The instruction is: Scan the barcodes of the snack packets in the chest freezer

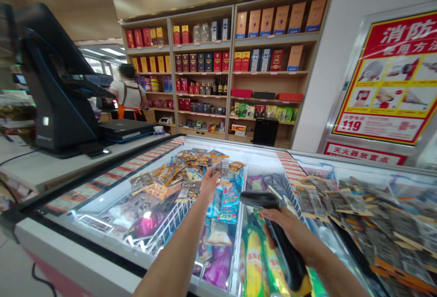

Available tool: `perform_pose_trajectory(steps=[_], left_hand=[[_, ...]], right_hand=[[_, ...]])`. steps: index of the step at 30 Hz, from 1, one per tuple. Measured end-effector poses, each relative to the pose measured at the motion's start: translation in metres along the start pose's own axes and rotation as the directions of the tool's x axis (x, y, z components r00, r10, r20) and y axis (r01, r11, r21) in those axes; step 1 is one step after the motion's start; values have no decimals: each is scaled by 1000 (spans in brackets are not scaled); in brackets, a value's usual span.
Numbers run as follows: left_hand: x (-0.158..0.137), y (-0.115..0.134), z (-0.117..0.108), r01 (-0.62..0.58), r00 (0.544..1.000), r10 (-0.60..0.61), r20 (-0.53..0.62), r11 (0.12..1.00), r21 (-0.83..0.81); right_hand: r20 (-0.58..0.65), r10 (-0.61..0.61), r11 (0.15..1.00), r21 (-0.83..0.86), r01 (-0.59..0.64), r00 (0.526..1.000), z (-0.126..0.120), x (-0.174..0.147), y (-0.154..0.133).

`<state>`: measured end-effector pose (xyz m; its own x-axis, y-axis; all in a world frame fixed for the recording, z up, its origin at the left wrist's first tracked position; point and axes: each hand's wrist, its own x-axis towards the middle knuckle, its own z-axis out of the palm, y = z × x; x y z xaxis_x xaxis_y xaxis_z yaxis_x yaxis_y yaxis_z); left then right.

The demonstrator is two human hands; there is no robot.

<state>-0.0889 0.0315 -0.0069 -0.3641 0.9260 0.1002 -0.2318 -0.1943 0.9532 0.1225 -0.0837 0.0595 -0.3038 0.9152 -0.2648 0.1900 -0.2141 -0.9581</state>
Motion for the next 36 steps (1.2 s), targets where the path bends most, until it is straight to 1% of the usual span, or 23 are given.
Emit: perform_pose_trajectory(steps=[6, 10, 12, 16, 24, 30, 33, 36], left_hand=[[-1, 1, 0, -4, 1000, 4, -5, 1000, 17], [-1, 2, 1, 4, 1000, -3, -4, 1000, 13], [-1, 1, 1, 6, 1000, -6, 6, 1000, -4], [1, -1, 0, 9, 1000, -9, 17, 1000, -11], [-2, 3, 1, 4, 1000, -4, -2, 1000, -9], [-5, 5, 2, -1, 1000, 0, -15, 1000, -7], [-4, 4, 3, 9, 1000, -9, -17, 1000, -6], [-3, 3, 4, 6, 1000, -6, -16, 1000, -24]], right_hand=[[-3, 1, 999, 52, -1, 1000, -1, 2, 3], [-1, -51, 997, 57, 51, 999, -1, 1, 4], [-9, -57, 997, 50, 57, 998, -1, 0, 4], [3, -53, 996, 69, 52, 999, -2, 1, 4], [3, -36, 991, 130, 35, 999, -2, 1, 4], [-4, -33, 991, 130, 33, 999, -2, 0, 2], [-25, -55, 988, 145, 58, 998, -2, 0, 3], [-58, -45, 987, 150, 54, 997, -5, 3, 4]])
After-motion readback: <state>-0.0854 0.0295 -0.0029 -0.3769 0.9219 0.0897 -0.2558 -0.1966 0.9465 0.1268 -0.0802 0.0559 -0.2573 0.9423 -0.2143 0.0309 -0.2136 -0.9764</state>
